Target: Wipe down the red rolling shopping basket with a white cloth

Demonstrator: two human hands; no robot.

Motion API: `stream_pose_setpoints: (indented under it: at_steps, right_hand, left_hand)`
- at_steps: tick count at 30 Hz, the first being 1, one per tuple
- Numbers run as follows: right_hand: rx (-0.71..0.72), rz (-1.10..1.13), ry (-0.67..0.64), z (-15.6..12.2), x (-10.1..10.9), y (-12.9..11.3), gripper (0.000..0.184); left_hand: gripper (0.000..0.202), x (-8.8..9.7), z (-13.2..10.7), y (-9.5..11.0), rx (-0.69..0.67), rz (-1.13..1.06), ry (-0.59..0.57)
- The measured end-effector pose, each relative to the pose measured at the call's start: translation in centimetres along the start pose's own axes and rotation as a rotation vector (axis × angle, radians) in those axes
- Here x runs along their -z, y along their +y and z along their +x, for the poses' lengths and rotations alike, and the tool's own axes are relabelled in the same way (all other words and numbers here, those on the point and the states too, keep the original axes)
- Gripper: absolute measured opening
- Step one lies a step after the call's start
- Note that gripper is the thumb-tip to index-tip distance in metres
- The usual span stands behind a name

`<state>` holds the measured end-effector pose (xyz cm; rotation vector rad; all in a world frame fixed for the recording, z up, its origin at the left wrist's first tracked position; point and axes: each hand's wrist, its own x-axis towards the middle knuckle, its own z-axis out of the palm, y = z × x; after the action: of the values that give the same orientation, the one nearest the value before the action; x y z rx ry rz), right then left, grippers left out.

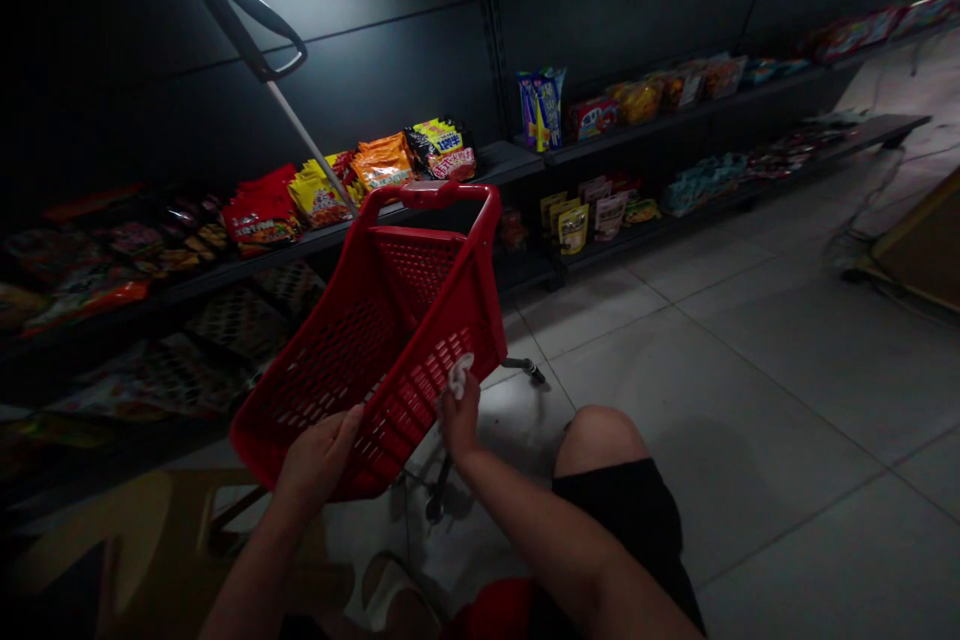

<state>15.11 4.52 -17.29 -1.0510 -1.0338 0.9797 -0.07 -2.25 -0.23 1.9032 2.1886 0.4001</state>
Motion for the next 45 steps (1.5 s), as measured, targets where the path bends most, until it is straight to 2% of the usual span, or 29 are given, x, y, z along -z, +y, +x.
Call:
stream_pose_setpoints:
  at_steps: [2,3,5,6,7,8,9,10,12,14,15,16,17,18,21,23,26,28,29,31,34,36,37,39,42,43,45]
  right_hand:
    - [0.025,0.011,-0.113,-3.8,-0.7,-0.6,0.049]
    - [0.066,0.006,-0.227,-5.7,-0.9,-1.1,0.049]
    - [0.211,-0.057,-0.539,-8.5,-1.1,-1.9,0.044]
    - [0.301,-0.105,-0.689,-9.1,-1.0,-2.3,0.039]
    - [0.379,-0.151,-0.784,-9.1,-0.8,-2.6,0.034]
    - [0.434,-0.189,-0.815,-8.4,-0.5,-2.7,0.027]
    - [0.463,-0.216,-0.793,-6.9,-0.1,-2.8,0.022]
    - [0.457,-0.233,-0.714,-4.9,0.5,-2.6,0.02]
    - [0.371,-0.249,-0.464,0.2,1.8,-2.3,0.022]
    - [0.205,-0.234,-0.038,5.4,3.2,-2.3,0.027]
    - [0.138,-0.224,0.127,7.5,3.6,-2.7,0.033]
    - [0.11,-0.212,0.247,9.1,4.0,-3.3,0.038]
    - [0.123,-0.206,0.292,10.1,4.1,-4.2,0.042]
    - [0.176,-0.21,0.267,10.6,4.0,-5.1,0.045]
    - [0.403,-0.275,0.018,10.3,3.4,-7.6,0.049]
    - [0.466,-0.318,-0.063,10.2,3.5,-8.1,0.046]
    - [0.366,-0.313,0.06,11.1,4.3,-7.5,0.039]
    - [0.28,-0.289,0.135,11.2,4.5,-7.1,0.04]
    - [0.266,-0.279,0.129,10.7,4.3,-7.1,0.043]
    - [0.283,-0.264,0.045,8.6,3.5,-7.3,0.05]
    - [0.35,-0.234,-0.172,4.8,2.2,-7.8,0.051]
    - [0.393,-0.23,-0.29,4.0,2.0,-8.0,0.043]
    - [0.407,-0.231,-0.309,4.4,2.2,-8.1,0.039]
    - [0.396,-0.22,-0.219,6.4,2.7,-8.5,0.034]
    - [0.329,-0.162,0.058,10.2,3.6,-10.0,0.036]
    - [0.32,-0.156,0.106,11.1,3.8,-10.7,0.038]
    - [0.354,-0.17,0.117,11.9,3.8,-12.4,0.042]
  left_hand:
    - [0.06,-0.1,0.1,-0.1,-0.002,0.006,-0.002]
    - [0.06,-0.1,0.2,-0.2,-0.009,0.007,-0.004]
    - [0.06,-0.2,0.2,-0.3,-0.024,0.004,-0.002]
    - [0.059,-0.2,0.1,-0.4,-0.03,0.002,0.0]
    - [0.059,-0.3,0.0,-0.4,-0.031,0.004,0.002]
    - [0.058,-0.2,0.0,-0.4,-0.03,0.008,0.005]
    - [0.057,-0.2,-0.2,-0.4,-0.029,0.012,0.009]
    - [0.056,-0.2,-0.3,-0.4,-0.031,0.014,0.012]
    - [0.055,0.0,-0.5,-0.2,-0.031,0.007,0.02]
    - [0.054,0.1,-0.8,-0.1,-0.026,-0.006,0.022]
    - [0.054,0.2,-0.9,0.0,-0.025,-0.012,0.023]
    - [0.054,0.3,-1.0,0.0,-0.026,-0.017,0.022]
    - [0.055,0.3,-1.1,0.0,-0.03,-0.02,0.02]
    - [0.055,0.4,-1.2,0.0,-0.034,-0.023,0.017]
    - [0.055,0.4,-1.7,-0.4,-0.052,-0.05,0.017]
    - [0.053,0.4,-2.0,-0.8,-0.065,-0.072,0.026]
    - [0.05,0.4,-2.4,-1.4,-0.088,-0.086,0.012]
    - [0.051,0.5,-2.6,-1.6,-0.09,-0.089,-0.003]
    - [0.051,0.5,-2.6,-1.6,-0.087,-0.091,-0.004]
    - [0.05,0.6,-2.5,-1.8,-0.079,-0.096,0.003]
    - [0.05,0.8,-2.2,-2.5,-0.083,-0.092,0.011]
    - [0.05,1.0,-2.1,-3.2,-0.095,-0.084,0.001]
    - [0.05,1.1,-2.0,-3.6,-0.099,-0.079,-0.004]
    - [0.049,1.4,-2.1,-4.3,-0.097,-0.07,0.005]
    - [0.048,1.8,-2.3,-5.1,-0.076,-0.082,0.028]
    - [0.049,1.9,-2.3,-5.4,-0.071,-0.091,0.029]
    - [0.049,2.1,-2.3,-6.0,-0.07,-0.101,0.017]
